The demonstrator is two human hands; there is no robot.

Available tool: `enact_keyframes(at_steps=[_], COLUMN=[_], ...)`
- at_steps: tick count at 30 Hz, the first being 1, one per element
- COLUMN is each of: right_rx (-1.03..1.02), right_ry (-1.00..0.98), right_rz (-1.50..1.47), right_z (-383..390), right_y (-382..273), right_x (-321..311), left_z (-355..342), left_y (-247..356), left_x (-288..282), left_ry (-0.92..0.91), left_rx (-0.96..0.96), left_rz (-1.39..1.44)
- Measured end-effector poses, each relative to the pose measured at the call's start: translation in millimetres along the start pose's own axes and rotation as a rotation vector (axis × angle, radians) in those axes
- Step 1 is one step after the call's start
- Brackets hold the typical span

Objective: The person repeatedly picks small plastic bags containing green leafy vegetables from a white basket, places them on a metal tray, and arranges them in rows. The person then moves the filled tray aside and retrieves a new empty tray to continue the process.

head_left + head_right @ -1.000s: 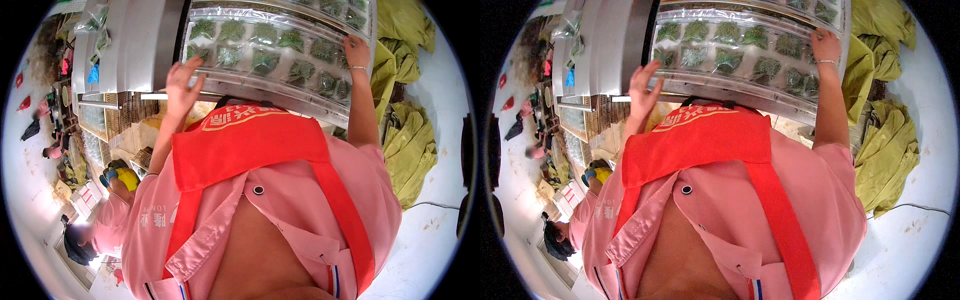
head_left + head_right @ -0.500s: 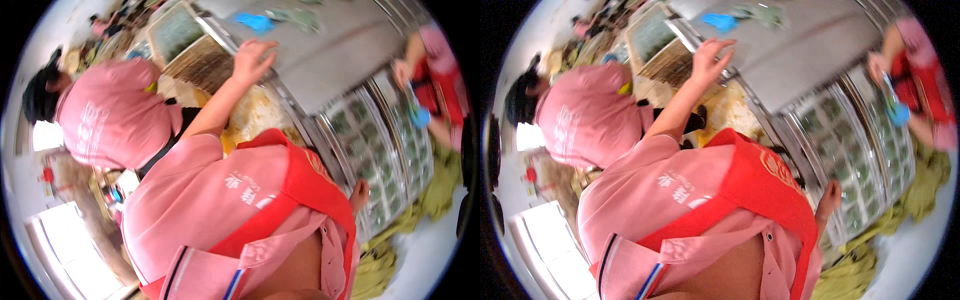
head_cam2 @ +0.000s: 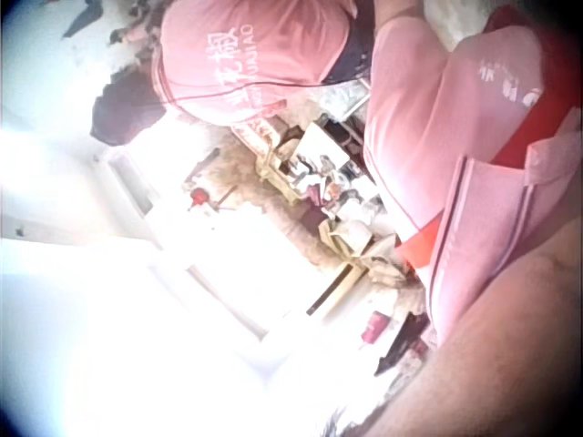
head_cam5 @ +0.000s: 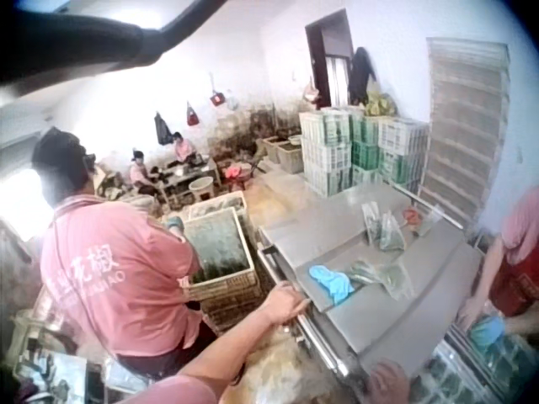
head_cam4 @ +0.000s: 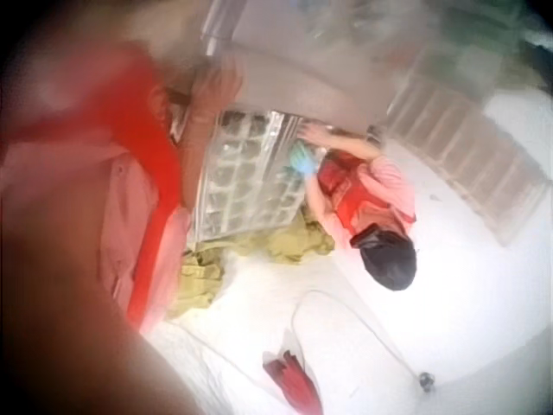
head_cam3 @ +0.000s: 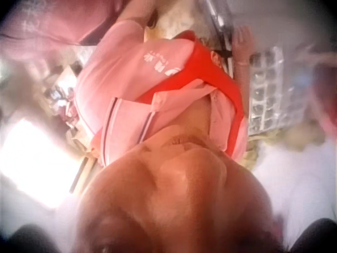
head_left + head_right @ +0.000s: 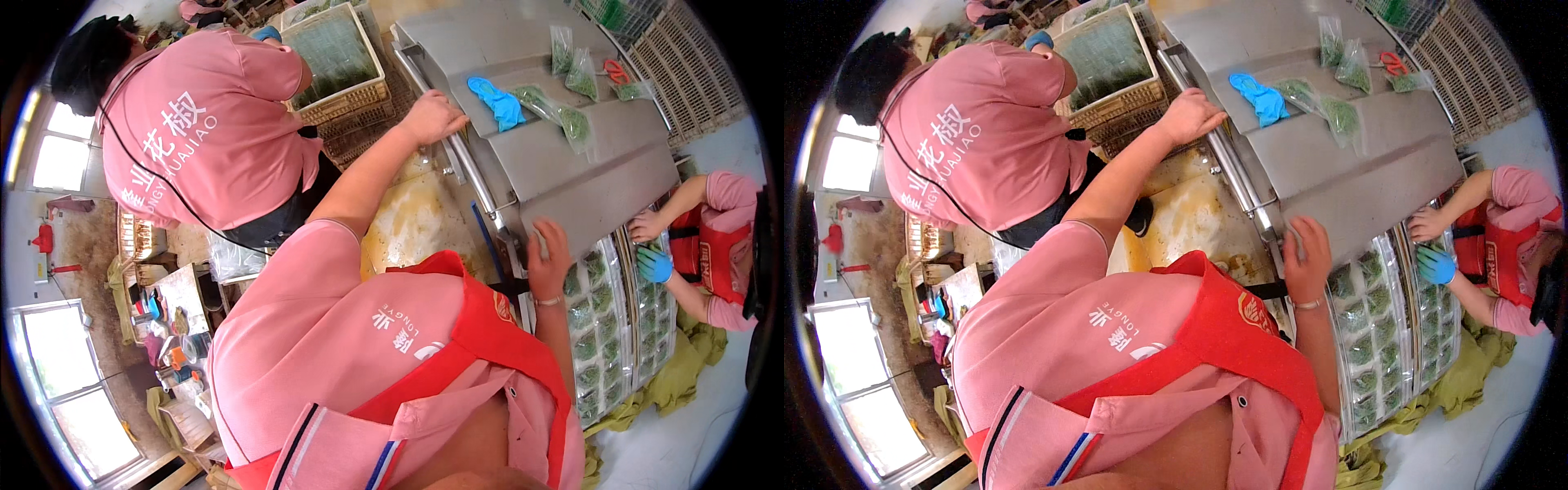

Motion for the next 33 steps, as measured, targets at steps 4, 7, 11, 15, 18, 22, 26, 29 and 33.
enact_keyframes(at_steps=[4, 7, 11, 15, 18, 22, 26, 29, 33], right_rx=[-0.116, -0.075, -0.008, -0.029, -0.054, -0.011, 0.045, 0.083, 0.096], right_ry=[-0.120, -0.201, -0.356, -0.335, -0.327, -0.388, -0.439, -0.467, -0.479], right_rz=[0.086, 0.143, 0.279, 0.307, 0.348, 0.367, 0.329, 0.339, 0.344], right_z=[-61, -70, -63, -63, -62, -59, -56, -55, -58], right_y=[-12, 3, -5, -3, 3, 1, -3, -5, -11], right_x=[36, 72, 86, 90, 96, 83, 81, 83, 81], left_z=[-9, -14, 5, 0, -19, -36, -33, -29, -30], left_y=[-11, -28, -63, -49, -53, -48, -52, -48, -55], left_x=[12, -10, -16, -6, 11, 8, 15, 12, 22], left_ry=[-0.052, -0.142, 0.061, -0.083, -0.173, -0.268, -0.206, -0.237, -0.185], left_rx=[0.082, 0.049, 0.262, 0.010, 0.018, -0.020, -0.006, -0.011, -0.005], left_rz=[-0.036, -0.048, -0.058, -0.230, -0.279, -0.275, -0.260, -0.273, -0.289])
Point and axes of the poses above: each hand's wrist, its own z-axis away from the middle knuckle, its own x-axis out of the palm, y = z × x, the point moved 3 cm from there along -z, towards the middle knuckle, and after that the axes turned 15 degrees about -y, right-handed, at the moved point
